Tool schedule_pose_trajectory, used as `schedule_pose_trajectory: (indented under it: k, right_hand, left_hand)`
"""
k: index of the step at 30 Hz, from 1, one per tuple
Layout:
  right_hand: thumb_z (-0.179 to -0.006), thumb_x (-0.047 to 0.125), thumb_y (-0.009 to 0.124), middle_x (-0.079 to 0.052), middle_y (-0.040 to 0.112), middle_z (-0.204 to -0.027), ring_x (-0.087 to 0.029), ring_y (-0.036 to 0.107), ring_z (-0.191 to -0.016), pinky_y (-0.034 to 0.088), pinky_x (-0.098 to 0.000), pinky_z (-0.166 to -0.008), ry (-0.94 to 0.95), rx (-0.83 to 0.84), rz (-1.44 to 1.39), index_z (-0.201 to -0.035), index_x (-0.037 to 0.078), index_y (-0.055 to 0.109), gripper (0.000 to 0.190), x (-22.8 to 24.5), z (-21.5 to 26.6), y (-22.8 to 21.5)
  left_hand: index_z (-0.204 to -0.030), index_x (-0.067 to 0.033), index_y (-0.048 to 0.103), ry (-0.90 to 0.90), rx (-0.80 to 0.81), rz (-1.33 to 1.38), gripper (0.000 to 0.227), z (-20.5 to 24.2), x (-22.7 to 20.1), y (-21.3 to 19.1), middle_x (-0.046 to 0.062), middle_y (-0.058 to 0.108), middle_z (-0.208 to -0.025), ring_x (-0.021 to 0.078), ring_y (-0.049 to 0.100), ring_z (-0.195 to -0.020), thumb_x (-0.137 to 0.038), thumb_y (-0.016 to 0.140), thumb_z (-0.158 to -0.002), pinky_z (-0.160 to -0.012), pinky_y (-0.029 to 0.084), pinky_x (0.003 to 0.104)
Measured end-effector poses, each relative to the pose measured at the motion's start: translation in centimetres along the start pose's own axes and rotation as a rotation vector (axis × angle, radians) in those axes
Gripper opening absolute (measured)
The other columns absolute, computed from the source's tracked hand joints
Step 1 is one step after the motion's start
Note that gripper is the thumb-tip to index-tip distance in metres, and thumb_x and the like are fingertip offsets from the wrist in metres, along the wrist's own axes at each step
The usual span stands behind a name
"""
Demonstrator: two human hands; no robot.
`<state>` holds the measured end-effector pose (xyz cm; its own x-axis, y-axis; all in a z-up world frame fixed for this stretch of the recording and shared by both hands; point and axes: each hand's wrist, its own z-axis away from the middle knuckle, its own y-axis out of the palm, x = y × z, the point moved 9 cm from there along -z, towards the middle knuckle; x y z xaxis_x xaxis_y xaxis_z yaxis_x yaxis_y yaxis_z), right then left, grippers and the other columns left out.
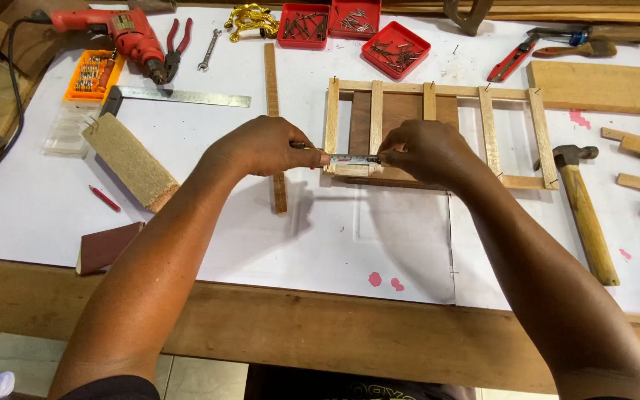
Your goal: The person assembles a small wooden lattice frame on a workbench. They measure a wooden strip with a tape measure, position thin wood slats across a rectangular frame, and hammer nails to fasten the slats. They then sand a wooden strip with sandpaper and fit it against the frame.
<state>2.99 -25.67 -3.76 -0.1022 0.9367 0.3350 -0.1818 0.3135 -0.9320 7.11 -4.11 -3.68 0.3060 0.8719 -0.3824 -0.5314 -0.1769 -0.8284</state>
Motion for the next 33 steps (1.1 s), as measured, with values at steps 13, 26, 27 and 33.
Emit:
schedule_pose_trajectory:
  k: [13, 26, 27, 33]
  right_hand:
    - [-0.092, 0.037, 0.070, -0.005, 0.079, -0.096, -0.027, 0.074, -0.088, 0.056, -0.0418, -0.078, -0.250, -0.131, -0.032, -0.099, 0.018, 0.081, 0.023, 7.5, -2.5, -1.8]
    - [-0.089, 0.043, 0.068, -0.004, 0.077, -0.099, -0.028, 0.072, -0.091, 0.056, -0.0437, -0.078, -0.083, -0.108, -0.023, -0.105, 0.024, 0.080, 0.028, -1.6, -13.7, -5.3]
    - [-0.086, 0.044, 0.068, -0.002, 0.078, -0.100, -0.026, 0.073, -0.091, 0.056, -0.0425, -0.078, -0.111, -0.100, -0.069, -0.105, 0.024, 0.079, 0.029, -2.5, -14.7, -4.8]
    - [-0.081, 0.048, 0.076, -0.010, 0.061, -0.128, -0.035, 0.051, -0.125, 0.043, -0.0556, -0.094, -0.023, -0.069, 0.150, -0.106, 0.031, 0.081, 0.031, -6.6, -16.7, -3.9]
  left_hand:
    - [-0.114, -0.0148, 0.078, 0.275, -0.281, -0.044, 0.068, 2.0, -3.1, -3.4, 0.013, 0.074, -0.104, 0.0297, 0.071, -0.096, -0.069, 0.077, -0.074, -0.085, 0.057, 0.043]
    - [-0.118, -0.0130, 0.076, 0.235, -0.181, 0.144, 0.073, -13.3, -3.0, -7.1, 0.012, 0.078, -0.104, 0.0260, 0.075, -0.093, -0.071, 0.075, -0.074, -0.082, 0.058, 0.039]
    - [-0.118, -0.0123, 0.076, 0.239, -0.170, 0.161, 0.074, -14.7, -2.7, -6.8, 0.012, 0.077, -0.107, 0.0256, 0.075, -0.095, -0.071, 0.075, -0.073, -0.083, 0.058, 0.038]
    - [-0.113, -0.0124, 0.079, 0.114, -0.150, 0.105, 0.069, -16.3, -0.3, -7.2, 0.013, 0.079, -0.107, 0.0268, 0.076, -0.099, -0.071, 0.073, -0.077, -0.086, 0.059, 0.040]
